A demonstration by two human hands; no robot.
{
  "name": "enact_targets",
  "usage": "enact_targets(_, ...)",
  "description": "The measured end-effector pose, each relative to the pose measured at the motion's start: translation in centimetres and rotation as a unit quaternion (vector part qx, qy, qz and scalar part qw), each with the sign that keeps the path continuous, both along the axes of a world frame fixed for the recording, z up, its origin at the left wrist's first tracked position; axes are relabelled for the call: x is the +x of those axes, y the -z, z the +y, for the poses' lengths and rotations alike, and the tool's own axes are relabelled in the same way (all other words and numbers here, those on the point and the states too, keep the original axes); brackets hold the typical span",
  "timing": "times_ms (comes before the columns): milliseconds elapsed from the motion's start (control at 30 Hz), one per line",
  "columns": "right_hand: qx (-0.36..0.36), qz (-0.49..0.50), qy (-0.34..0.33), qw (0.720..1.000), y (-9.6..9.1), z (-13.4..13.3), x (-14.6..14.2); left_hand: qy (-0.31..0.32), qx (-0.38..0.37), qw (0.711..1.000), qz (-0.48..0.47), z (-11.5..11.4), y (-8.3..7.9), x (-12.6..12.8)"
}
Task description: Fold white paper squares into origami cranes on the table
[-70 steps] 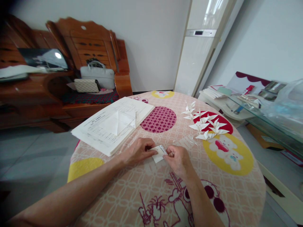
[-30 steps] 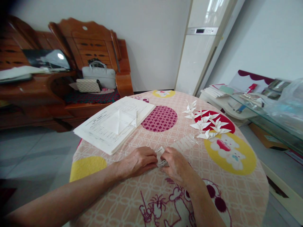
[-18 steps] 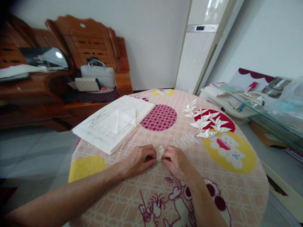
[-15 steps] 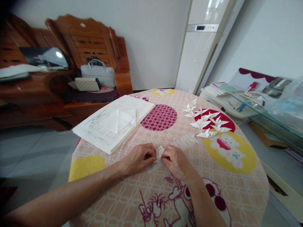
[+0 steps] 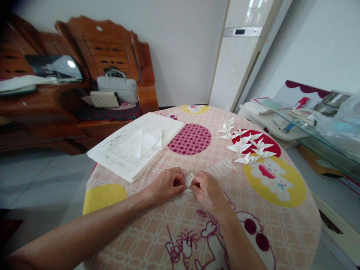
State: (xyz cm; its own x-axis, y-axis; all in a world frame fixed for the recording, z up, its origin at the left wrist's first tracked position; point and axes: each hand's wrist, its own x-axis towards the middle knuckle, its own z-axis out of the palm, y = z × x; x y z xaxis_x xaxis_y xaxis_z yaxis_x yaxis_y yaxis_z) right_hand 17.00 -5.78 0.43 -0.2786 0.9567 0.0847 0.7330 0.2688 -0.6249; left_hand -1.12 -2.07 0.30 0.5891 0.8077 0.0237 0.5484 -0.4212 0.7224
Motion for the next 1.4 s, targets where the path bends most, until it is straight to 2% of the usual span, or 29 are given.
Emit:
enact_targets(200,-0.002,-0.017,0.012,1.0,0.4,0.2,-0.2,0.003,0.023,0.999,-0.023,-0.1,0.6,-0.5)
enact_targets(333,0.0,-0.021,0.016,1.0,0.5,0.2,-0.2,0.035,0.044,0.997,-0.057,-0.4,0.6,-1.2)
enact_targets(433,-0.006,-0.023,0.023,0.999,0.4,0.1,-0.2,0.081,0.061,0.994,-0.049,-0.3,0.1,-1.7)
enact_targets(600,-0.015,-0.015,0.024,0.999,0.1,0.1,-0.4,0.208,0.089,0.974,-0.011,0.3,-0.7,-2.8)
enact_targets(800,-0.02,-0.014,0.028,0.999,0.1,0.1,-0.4,0.27,0.116,0.956,0.013,0.9,-1.1,-3.5)
enact_targets(1400,-0.019,-0.02,0.033,0.999,0.1,0.2,-0.5,0.272,0.155,0.949,0.046,0.7,-1.1,-3.4)
